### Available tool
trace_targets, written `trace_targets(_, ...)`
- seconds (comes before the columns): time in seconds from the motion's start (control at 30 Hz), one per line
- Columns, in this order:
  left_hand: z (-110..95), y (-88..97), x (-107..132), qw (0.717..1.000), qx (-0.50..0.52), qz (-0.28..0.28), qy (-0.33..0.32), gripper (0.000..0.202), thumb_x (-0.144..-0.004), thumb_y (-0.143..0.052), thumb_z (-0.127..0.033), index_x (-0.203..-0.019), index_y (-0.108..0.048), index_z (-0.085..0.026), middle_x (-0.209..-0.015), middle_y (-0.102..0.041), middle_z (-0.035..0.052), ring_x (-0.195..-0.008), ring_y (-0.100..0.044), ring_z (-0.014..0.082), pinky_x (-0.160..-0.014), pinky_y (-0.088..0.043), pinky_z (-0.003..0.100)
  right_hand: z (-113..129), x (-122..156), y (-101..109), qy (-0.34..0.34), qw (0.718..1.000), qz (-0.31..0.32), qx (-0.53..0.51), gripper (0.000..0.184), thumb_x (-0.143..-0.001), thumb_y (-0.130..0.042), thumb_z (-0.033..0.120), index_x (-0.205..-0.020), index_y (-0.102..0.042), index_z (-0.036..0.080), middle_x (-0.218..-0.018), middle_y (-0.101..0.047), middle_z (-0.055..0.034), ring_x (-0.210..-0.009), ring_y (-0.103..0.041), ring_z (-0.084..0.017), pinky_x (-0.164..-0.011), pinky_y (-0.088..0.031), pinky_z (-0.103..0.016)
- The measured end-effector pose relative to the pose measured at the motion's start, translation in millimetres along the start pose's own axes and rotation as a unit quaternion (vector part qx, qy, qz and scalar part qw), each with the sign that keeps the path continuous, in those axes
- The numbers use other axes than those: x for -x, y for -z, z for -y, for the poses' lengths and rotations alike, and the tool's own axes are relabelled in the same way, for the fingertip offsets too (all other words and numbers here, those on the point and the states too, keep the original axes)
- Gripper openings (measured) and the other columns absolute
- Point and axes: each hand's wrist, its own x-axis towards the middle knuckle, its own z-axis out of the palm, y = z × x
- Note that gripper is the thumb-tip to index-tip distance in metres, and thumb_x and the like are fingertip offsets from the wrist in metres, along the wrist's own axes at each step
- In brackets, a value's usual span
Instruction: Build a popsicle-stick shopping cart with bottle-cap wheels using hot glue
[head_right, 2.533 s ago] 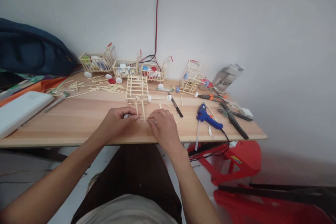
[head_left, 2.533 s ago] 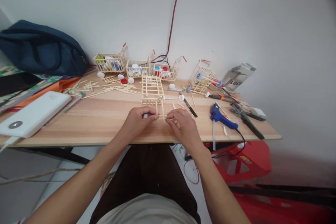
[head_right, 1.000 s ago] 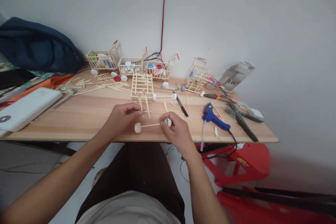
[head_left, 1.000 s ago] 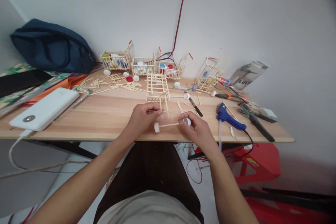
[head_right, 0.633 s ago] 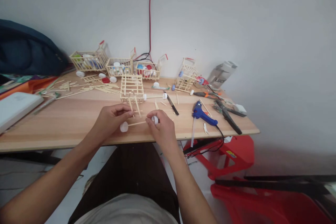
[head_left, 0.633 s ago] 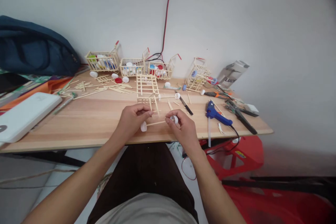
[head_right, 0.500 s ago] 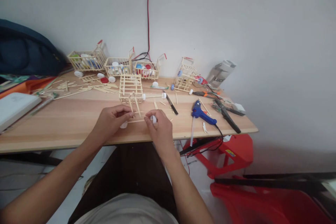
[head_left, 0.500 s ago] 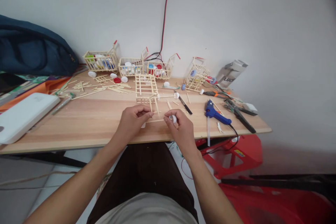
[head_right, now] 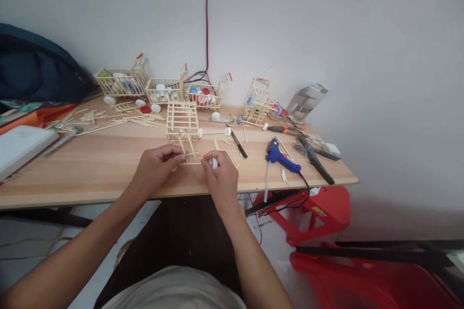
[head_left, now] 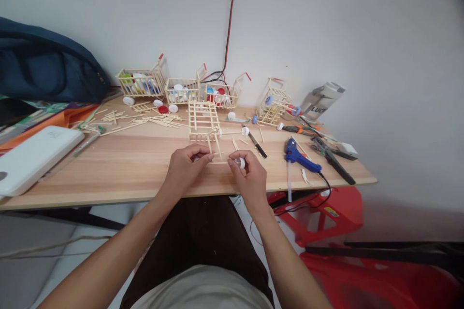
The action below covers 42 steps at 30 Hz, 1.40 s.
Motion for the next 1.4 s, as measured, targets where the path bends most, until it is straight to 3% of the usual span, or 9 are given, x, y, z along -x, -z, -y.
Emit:
trace_targets(0.23,-1,-1.3,-1,0.999,-0.025,-0.004,-0.02,0.018,-0.075,-0.064,-0.032,-0.076,-0.07,-0.016,-0.078,-0.071,0.0025,-0.073,-0.061,0.0162,-0.071,-0.044,0.026,2,-2,-2,-0.011,1.0,-0.014,-0.004,0.01,-0.086,-0.057,0.031,-0.09,-0.061,0.022,-0.089,-0.066,-0.0008,-0.076,-0.058,-0.016,-0.071,-0.044,-0.028)
trace_targets(0.63,-11,-7.3,-21,0.999,-0.036,0.013,-0.015,0.013,-0.076,-0.065,-0.03,-0.074,-0.07,-0.018,-0.074,-0.068,-0.001,-0.07,-0.058,0.0143,-0.068,-0.042,0.025,-9,-15,-1,-0.04,0.995,-0.049,-0.074,0.012,-0.087,-0.057,0.034,-0.092,-0.06,0.022,-0.093,-0.066,-0.0027,-0.086,-0.061,-0.018,-0.08,-0.046,-0.03)
trace_targets(0.77,-12,-10.7,-25,0.999,-0.045,0.012,-0.002,0.014,-0.076,-0.065,-0.031,-0.076,-0.07,-0.019,-0.075,-0.069,-0.0013,-0.07,-0.058,0.0144,-0.067,-0.041,0.025,-13,-22,2,-0.055,0.995,-0.028,-0.073,0.015,-0.086,-0.06,0.035,-0.094,-0.06,0.022,-0.09,-0.065,-0.0024,-0.083,-0.061,-0.018,-0.079,-0.047,-0.03)
trace_targets(0.97,-7,-12.7,-29,0.998,-0.05,0.022,0.011,0.014,-0.077,-0.065,-0.031,-0.08,-0.073,-0.02,-0.086,-0.073,-0.0003,-0.08,-0.063,0.0175,-0.074,-0.045,0.026,-22,-29,8,-0.018,0.998,0.025,-0.055,0.024,-0.079,-0.069,0.03,-0.1,-0.059,0.022,-0.097,-0.065,-0.0027,-0.091,-0.062,-0.017,-0.081,-0.048,-0.029)
trace_targets(1.2,-5,-14.9,-28,0.997,-0.076,0.024,0.021,0.015,-0.077,-0.065,-0.032,-0.08,-0.073,-0.02,-0.086,-0.073,-0.0003,-0.081,-0.064,0.0173,-0.076,-0.047,0.025,-23,-31,13,0.008,0.996,0.084,-0.019,0.017,-0.082,-0.066,0.028,-0.095,-0.056,0.022,-0.092,-0.065,-0.0023,-0.088,-0.063,-0.016,-0.079,-0.05,-0.028)
trace_targets(1.4,-8,-18.0,-28,0.997,-0.075,0.016,0.021,0.012,-0.078,-0.066,-0.03,-0.079,-0.073,-0.02,-0.084,-0.072,-0.0009,-0.079,-0.064,0.0153,-0.072,-0.046,0.023,-27,-30,15,0.004,0.995,0.095,-0.006,0.013,-0.084,-0.064,0.024,-0.093,-0.055,0.022,-0.09,-0.065,-0.0007,-0.087,-0.063,-0.015,-0.079,-0.049,-0.026)
